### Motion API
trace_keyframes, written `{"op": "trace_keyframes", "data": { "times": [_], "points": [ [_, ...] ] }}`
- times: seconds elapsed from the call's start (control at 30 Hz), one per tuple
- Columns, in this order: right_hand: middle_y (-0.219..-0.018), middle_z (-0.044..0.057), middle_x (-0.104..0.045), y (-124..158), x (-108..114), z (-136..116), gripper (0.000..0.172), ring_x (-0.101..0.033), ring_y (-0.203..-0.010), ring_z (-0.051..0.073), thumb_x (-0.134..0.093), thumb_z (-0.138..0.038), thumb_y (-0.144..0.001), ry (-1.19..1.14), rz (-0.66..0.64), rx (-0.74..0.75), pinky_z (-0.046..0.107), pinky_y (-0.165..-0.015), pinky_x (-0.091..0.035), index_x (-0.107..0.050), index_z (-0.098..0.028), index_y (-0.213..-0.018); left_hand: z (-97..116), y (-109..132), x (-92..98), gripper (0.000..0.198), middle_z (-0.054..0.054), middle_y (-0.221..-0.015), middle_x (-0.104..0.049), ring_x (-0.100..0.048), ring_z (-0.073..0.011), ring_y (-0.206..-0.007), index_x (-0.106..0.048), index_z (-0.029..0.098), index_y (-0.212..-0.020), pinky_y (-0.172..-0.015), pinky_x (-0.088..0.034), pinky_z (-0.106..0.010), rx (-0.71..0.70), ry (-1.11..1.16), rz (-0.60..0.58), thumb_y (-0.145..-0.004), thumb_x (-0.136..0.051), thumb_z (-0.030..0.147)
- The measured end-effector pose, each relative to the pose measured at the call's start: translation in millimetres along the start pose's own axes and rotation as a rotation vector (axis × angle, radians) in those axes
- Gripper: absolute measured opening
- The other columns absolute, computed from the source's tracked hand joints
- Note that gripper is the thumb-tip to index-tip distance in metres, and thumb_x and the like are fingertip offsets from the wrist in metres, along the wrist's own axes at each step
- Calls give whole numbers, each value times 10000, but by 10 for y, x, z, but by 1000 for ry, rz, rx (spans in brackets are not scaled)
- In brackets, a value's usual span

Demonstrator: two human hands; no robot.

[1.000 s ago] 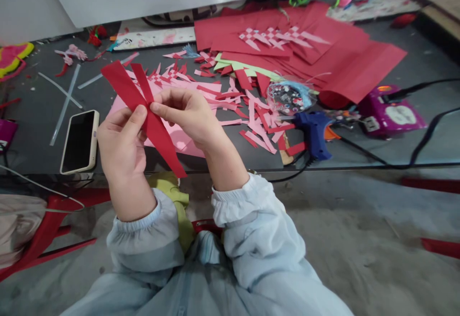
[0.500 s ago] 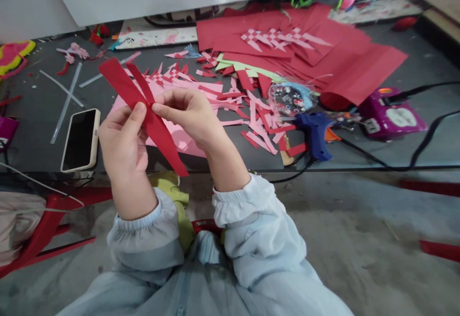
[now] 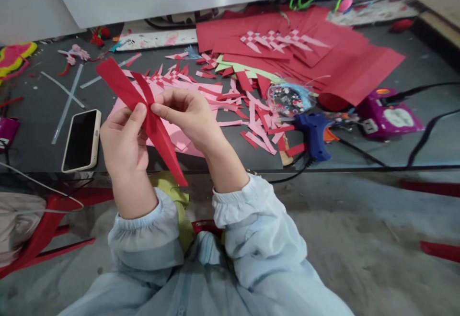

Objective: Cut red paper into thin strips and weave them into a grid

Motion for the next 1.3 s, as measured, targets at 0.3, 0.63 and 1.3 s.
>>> {"op": "trace_keyframes", "data": {
  "times": [0.3, 0.63, 1.3],
  "points": [
    [-703, -27, -615, -3, 20, -6, 362, -550, -654, 78, -862, -464, -638, 46, -7, -46, 247, -686, -526, -657, -174, -705, 15, 14, 8, 151, 3, -727, -735, -678, -120, -649, -738, 206, -710, -632, -554, -228, -18, -34, 3, -702, -843, 315],
    [-720, -20, -627, 5, -8, -47, 377, -569, -685, 94, -867, -473, -621, 65, 23, -21, 257, -691, -529, -648, -179, -712, 22, 23, -5, 145, 24, -681, -701, -670, -112, -622, -721, 204, -716, -604, -536, -219, -44, -26, 33, -743, -815, 310],
    [-714, -32, -615, 3, 2, -32, 337, -554, -667, 82, -864, -433, -648, 1, 12, 24, 252, -701, -522, -651, -182, -720, 18, 16, -2, 181, 8, -729, -720, -712, -152, -726, -710, 197, -724, -683, -571, -255, -52, -38, 33, -717, -833, 330]
  ]
}}
Point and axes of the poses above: each hand's wrist, its own y-axis away from the middle knuckle, its own x-axis out of the back of the hand, z = x × y, the point moved 6 cm from there along -y, towards the middle knuckle
